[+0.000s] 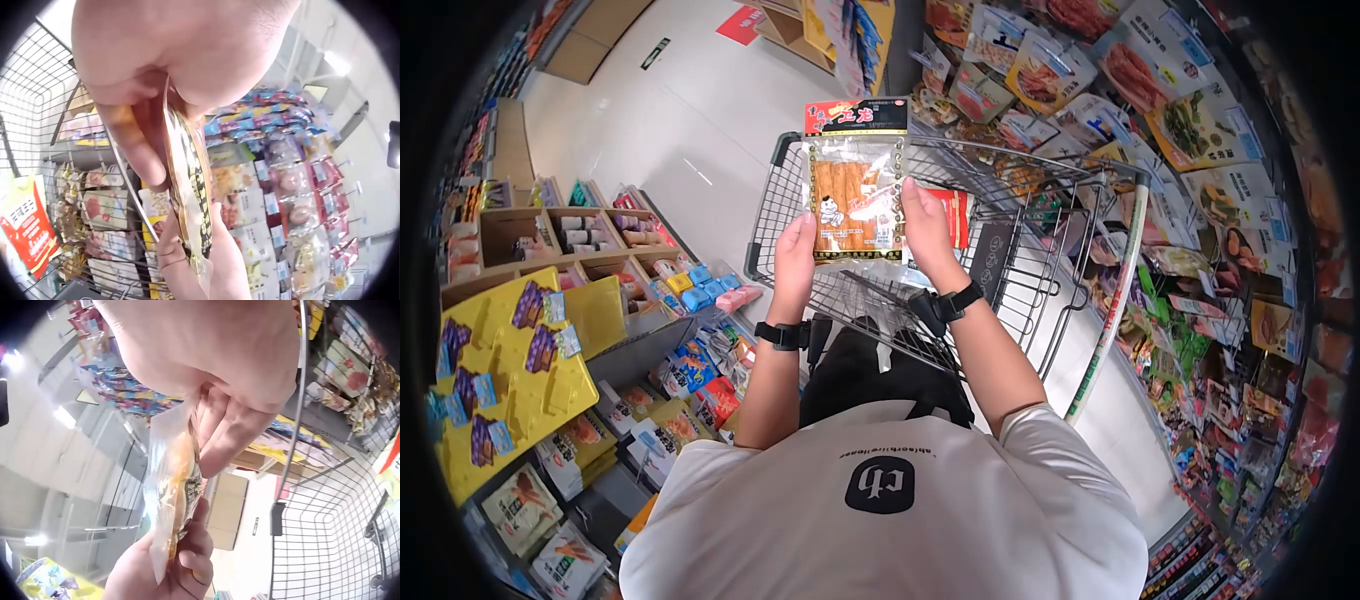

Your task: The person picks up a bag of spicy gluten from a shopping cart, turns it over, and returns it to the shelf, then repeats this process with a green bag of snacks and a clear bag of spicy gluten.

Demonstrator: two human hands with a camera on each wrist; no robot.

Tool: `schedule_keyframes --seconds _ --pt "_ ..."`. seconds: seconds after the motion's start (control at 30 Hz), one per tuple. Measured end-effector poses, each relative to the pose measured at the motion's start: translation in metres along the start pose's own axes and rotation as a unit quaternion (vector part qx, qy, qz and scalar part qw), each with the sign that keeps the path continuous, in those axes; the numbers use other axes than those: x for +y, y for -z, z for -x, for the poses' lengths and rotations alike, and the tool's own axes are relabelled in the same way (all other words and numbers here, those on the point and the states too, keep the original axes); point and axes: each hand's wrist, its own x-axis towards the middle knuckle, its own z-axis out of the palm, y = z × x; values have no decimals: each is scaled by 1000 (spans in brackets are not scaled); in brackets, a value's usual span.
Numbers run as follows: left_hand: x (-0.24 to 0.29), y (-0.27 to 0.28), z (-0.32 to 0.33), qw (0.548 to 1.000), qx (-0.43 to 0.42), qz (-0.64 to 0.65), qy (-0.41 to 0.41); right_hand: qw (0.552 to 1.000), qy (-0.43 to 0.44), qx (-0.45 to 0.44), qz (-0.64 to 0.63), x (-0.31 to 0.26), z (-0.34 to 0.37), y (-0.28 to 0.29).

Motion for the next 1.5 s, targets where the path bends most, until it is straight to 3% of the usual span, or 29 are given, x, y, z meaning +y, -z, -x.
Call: schedule_keyframes --seconds 0.1,0.17,0.27,0.43,0.63,0.8,0.93,1.23,1.5 --pt "42 2 17 995 67 -38 -59 998 13 -48 -48 -38 5 -22" --pt "65 11 23 988 82 -69 -107 997 29 -61 -37 -65 14 -40" --pt "102 21 43 964 153 -118 -185 986 53 -157 24 -88 30 -79" --pt "139 66 77 945 182 -144 -230 972 97 -215 -14 -103 48 -143" --pt "177 115 127 939 222 -53 -258 947 130 -294 -16 -115 84 -215" --pt "189 148 155 916 257 -69 -300 946 74 -316 -12 -124 111 -256" --pt "189 171 169 933 240 -39 -265 927 103 -359 42 -120 117 -272" --pt "191 182 185 934 233 60 -263 921 107 -375 6 -112 132 -292" --pt "203 168 191 959 157 4 -236 931 113 -347 9 -112 127 -286"
